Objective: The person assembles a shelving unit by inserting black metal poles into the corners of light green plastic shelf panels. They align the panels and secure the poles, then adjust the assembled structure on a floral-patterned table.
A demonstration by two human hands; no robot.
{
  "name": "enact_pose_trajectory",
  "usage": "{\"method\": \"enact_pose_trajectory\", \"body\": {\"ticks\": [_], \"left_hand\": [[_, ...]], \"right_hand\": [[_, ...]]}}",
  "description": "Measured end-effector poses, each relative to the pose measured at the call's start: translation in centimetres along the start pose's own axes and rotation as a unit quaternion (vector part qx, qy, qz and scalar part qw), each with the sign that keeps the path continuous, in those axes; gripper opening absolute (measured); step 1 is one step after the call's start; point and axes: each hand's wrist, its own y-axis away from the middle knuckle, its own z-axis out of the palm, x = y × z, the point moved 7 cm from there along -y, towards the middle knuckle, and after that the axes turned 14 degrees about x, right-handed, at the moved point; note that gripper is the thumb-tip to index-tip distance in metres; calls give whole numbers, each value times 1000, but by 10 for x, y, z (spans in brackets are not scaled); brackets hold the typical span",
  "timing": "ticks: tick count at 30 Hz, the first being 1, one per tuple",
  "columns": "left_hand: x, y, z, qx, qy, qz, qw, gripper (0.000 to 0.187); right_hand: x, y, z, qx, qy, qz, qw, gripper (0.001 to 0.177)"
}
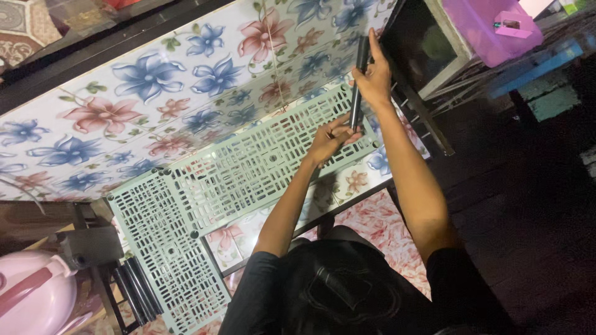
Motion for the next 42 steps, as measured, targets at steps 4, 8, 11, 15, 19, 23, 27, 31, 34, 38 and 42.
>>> {"method": "enact_pose_trajectory", "body": {"ticks": [4, 8, 11, 15, 19, 23, 27, 31, 34, 38, 42], "left_hand": [[0, 16, 7, 20, 37, -38, 998, 55], [1, 36, 10, 32, 137, -96, 985, 50], [1, 43, 11, 46, 171, -111, 978, 48], [-5, 51, 8, 63, 184, -110, 975, 49], [-15, 55, 4, 92, 170, -108, 975, 47], [-21, 70, -4, 125, 188, -112, 968, 44], [-17, 94, -13, 156, 239, -119, 951, 44], [-1, 113, -23, 164, 318, -90, 930, 47], [11, 131, -35, 184, 349, -57, 917, 49], [22, 159, -55, 216, 368, -28, 904, 47], [24, 198, -79, 244, 407, 18, 880, 47]], "right_hand": [[18, -7, 2, -4, -18, 59, 998, 87], [35, -3, 2, 6, -105, 173, 979, 70], [41, 3, 4, 17, -136, 232, 963, 62], [41, 11, 10, -5, -143, 224, 964, 59], [52, 18, 16, -12, -140, 235, 962, 51], [66, 37, 24, -33, -89, 240, 966, 43], [72, 51, 33, -53, -9, 225, 973, 42], [68, 55, 61, -86, 9, 211, 974, 41], [63, 68, 92, -111, -47, 254, 960, 44], [44, 91, 143, -158, -59, 246, 955, 43], [29, 125, 180, -183, -55, 245, 951, 40]]}}
